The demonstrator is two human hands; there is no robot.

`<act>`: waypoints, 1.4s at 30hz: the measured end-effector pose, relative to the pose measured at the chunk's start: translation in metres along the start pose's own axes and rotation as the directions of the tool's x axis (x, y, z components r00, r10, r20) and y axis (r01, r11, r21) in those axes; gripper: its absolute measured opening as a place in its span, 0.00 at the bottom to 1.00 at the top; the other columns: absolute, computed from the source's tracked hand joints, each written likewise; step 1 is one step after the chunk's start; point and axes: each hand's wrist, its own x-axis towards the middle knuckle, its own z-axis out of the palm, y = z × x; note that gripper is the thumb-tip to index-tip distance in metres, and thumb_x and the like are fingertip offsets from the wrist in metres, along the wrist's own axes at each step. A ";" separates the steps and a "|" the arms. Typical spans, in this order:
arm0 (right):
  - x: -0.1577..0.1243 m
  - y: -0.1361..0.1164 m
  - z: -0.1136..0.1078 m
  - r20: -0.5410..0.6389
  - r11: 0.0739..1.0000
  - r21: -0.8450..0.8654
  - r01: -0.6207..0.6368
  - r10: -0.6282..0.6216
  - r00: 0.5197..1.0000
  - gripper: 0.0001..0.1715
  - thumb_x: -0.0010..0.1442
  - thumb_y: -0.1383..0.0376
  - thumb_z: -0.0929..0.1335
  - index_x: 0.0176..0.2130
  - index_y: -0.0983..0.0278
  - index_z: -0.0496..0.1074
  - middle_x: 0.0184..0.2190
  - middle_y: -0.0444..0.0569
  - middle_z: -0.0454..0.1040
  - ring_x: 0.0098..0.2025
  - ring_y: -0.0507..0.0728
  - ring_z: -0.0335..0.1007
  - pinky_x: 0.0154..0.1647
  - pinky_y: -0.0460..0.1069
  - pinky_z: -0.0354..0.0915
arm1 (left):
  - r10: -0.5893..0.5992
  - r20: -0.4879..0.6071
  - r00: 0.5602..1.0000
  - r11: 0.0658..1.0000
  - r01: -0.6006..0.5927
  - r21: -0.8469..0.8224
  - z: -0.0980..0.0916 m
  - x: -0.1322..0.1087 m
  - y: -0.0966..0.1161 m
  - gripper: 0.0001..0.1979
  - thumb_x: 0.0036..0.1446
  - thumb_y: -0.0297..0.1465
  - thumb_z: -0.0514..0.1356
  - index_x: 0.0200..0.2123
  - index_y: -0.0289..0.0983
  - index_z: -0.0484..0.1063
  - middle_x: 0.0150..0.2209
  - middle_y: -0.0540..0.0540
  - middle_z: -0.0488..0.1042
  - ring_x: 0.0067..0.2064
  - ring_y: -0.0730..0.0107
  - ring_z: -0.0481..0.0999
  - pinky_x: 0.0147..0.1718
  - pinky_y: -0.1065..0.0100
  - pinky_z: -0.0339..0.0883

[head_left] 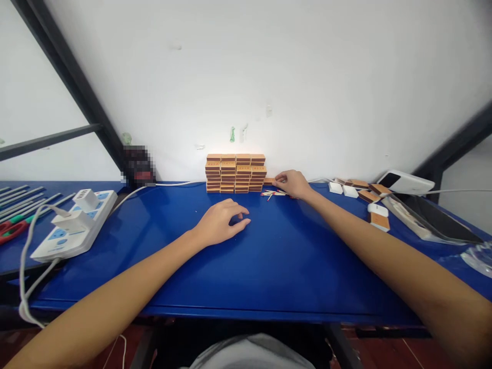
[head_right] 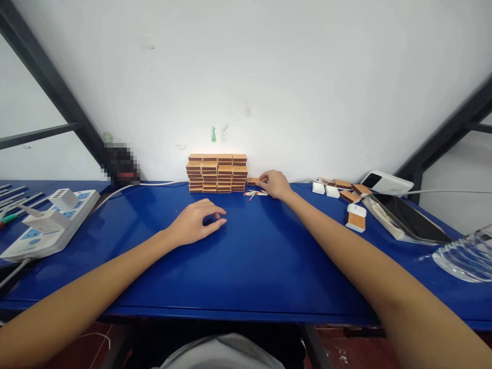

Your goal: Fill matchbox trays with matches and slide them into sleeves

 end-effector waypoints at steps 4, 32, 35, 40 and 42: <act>-0.014 0.019 -0.029 -0.081 0.990 -0.135 -0.034 0.023 0.996 0.18 0.68 0.55 0.70 0.47 0.64 0.84 0.45 0.55 0.86 0.47 0.62 0.82 0.47 0.51 0.71 | -0.001 0.016 1.000 1.000 0.001 -0.009 0.000 0.000 0.002 0.08 0.68 0.34 0.65 0.47 0.38 0.80 0.38 0.46 0.83 0.44 0.59 0.80 0.44 0.59 0.75; -0.133 -0.081 -0.026 0.258 0.811 0.239 0.534 -0.583 0.770 0.09 0.70 0.63 0.66 0.39 0.62 0.75 0.36 0.50 0.75 0.35 0.56 0.69 0.38 0.50 0.63 | -0.028 0.040 0.999 0.999 0.026 0.033 -0.005 0.003 0.006 0.27 0.62 0.48 0.70 0.59 0.40 0.75 0.53 0.40 0.79 0.55 0.51 0.77 0.54 0.53 0.73; -0.138 -0.085 -0.016 0.261 0.807 0.261 0.531 -0.588 0.766 0.08 0.71 0.64 0.66 0.40 0.62 0.75 0.38 0.50 0.74 0.35 0.55 0.68 0.38 0.50 0.62 | 0.000 0.130 0.991 1.000 -0.002 0.008 -0.007 0.005 0.006 0.15 0.64 0.44 0.69 0.47 0.40 0.80 0.47 0.42 0.80 0.51 0.54 0.77 0.49 0.56 0.73; -0.122 -0.070 -0.031 0.247 0.810 0.362 0.462 -0.561 0.790 0.12 0.70 0.57 0.68 0.42 0.61 0.77 0.35 0.49 0.77 0.35 0.56 0.70 0.38 0.50 0.64 | 0.005 0.147 0.989 1.000 -0.007 0.012 -0.009 0.005 0.005 0.10 0.64 0.40 0.69 0.39 0.39 0.80 0.42 0.44 0.81 0.46 0.57 0.77 0.45 0.58 0.72; -0.110 -0.055 -0.042 0.203 0.846 0.331 0.418 -0.497 0.844 0.15 0.69 0.53 0.68 0.40 0.61 0.77 0.34 0.49 0.78 0.34 0.56 0.71 0.37 0.50 0.64 | -0.004 0.154 0.988 1.000 0.002 0.011 -0.009 0.005 0.005 0.11 0.65 0.41 0.69 0.41 0.39 0.80 0.42 0.44 0.81 0.46 0.57 0.77 0.45 0.58 0.71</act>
